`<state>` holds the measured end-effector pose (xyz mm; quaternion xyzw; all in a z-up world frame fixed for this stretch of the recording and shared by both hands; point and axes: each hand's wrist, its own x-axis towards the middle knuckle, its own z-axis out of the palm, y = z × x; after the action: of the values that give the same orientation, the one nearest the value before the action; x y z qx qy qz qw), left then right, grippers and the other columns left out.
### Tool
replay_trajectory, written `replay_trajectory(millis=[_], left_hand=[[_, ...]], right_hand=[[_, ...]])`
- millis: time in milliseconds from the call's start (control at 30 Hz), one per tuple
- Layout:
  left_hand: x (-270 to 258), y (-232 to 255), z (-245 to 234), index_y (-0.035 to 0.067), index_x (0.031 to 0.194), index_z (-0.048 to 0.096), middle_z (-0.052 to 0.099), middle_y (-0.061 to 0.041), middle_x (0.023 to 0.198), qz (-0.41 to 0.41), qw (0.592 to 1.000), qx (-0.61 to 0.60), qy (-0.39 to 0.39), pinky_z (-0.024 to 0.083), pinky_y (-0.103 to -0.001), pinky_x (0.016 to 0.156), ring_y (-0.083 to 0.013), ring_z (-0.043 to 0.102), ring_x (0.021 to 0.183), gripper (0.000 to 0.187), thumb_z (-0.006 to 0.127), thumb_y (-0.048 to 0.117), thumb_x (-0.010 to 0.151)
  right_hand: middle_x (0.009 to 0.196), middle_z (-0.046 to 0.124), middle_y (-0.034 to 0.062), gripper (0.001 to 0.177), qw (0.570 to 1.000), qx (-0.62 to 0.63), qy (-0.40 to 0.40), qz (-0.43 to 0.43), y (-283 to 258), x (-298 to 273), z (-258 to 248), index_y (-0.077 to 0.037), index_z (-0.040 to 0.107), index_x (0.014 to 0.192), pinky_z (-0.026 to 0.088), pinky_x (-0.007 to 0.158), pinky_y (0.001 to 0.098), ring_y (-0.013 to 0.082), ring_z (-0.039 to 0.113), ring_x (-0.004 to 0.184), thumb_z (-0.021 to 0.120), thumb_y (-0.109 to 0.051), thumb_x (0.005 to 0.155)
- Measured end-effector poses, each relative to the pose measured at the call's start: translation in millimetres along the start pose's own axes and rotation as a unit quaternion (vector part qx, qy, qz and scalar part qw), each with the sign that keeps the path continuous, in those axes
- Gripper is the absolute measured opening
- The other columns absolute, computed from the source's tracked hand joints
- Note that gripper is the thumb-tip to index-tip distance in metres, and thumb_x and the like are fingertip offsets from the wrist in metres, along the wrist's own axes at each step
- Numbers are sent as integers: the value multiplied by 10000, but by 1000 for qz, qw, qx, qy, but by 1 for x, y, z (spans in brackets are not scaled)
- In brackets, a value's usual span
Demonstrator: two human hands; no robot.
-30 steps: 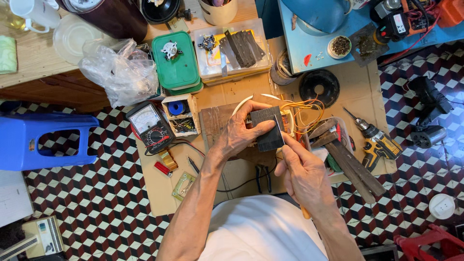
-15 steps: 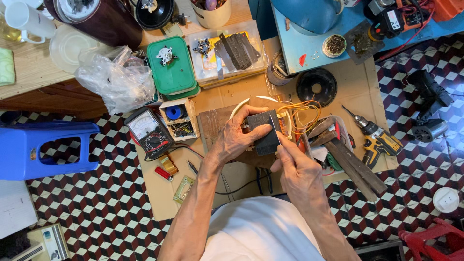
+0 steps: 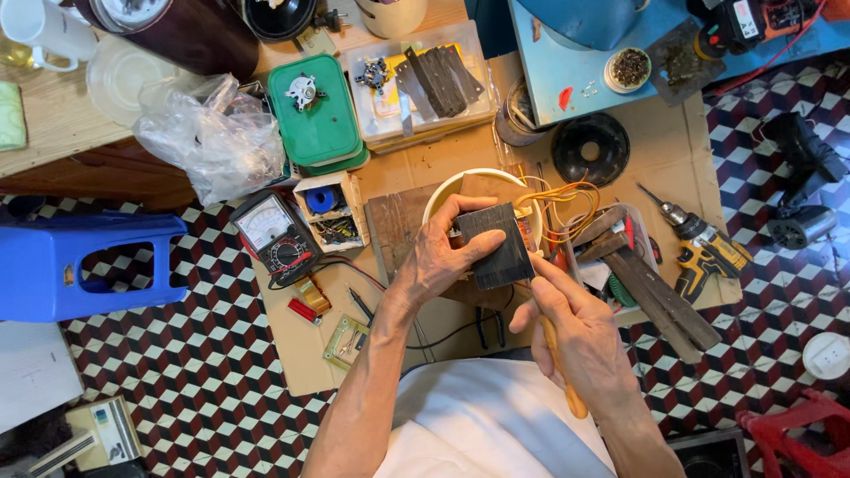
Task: The person uses a chisel and hammer to separate laminated metal plates from a transformer core, then uses pliers to remove remaining pieces. The person works at a cluttered workbench with various tools and parts visible.
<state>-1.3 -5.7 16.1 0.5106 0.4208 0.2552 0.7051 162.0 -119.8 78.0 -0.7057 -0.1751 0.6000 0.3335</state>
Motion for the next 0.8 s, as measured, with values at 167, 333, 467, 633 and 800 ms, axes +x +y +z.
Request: replay_trajectory(millis=[167,333,467,633,800], left_hand=[[1,-4,-2,64,1294,620,715,-79,1156,7,1000,21,4,614,-327,911,-156,711,1050,523,754,359,883],[4,-11,-2,62,1287,624,686,-78,1178,23,999,32,3,609,-334,927,-161,693,1078,531,762,375,881],[4,-17,-3,66,1283,627,690,-67,1167,16,999,36,10,612,-332,920,-161,700,1067,532,759,381,874],[3,-19,-2,70,1279,625,689,-59,1157,8,1000,22,8,614,-333,911,-161,703,1054,534,760,385,871],[3,-17,-2,78,1275,626,695,-56,1148,-3,1000,18,11,617,-333,903,-159,711,1032,532,760,381,859]], right_hand=[[680,686,126,487,999,33,-39,-20,3,8,-4,-77,532,1455,377,284,273,130,475,314,479,-251,1002],[671,686,127,496,998,21,-54,-39,6,11,-7,-77,538,1468,406,311,263,121,487,331,481,-255,1009],[669,688,124,499,997,14,-64,-33,5,10,-9,-91,539,1473,419,326,256,116,492,341,487,-259,1006],[671,695,120,495,997,5,-64,-34,3,11,-10,-100,530,1469,415,323,256,121,501,340,488,-263,1003],[662,686,119,500,997,-2,-62,-35,2,9,-10,-105,545,1473,398,312,255,114,493,343,490,-262,1001]])
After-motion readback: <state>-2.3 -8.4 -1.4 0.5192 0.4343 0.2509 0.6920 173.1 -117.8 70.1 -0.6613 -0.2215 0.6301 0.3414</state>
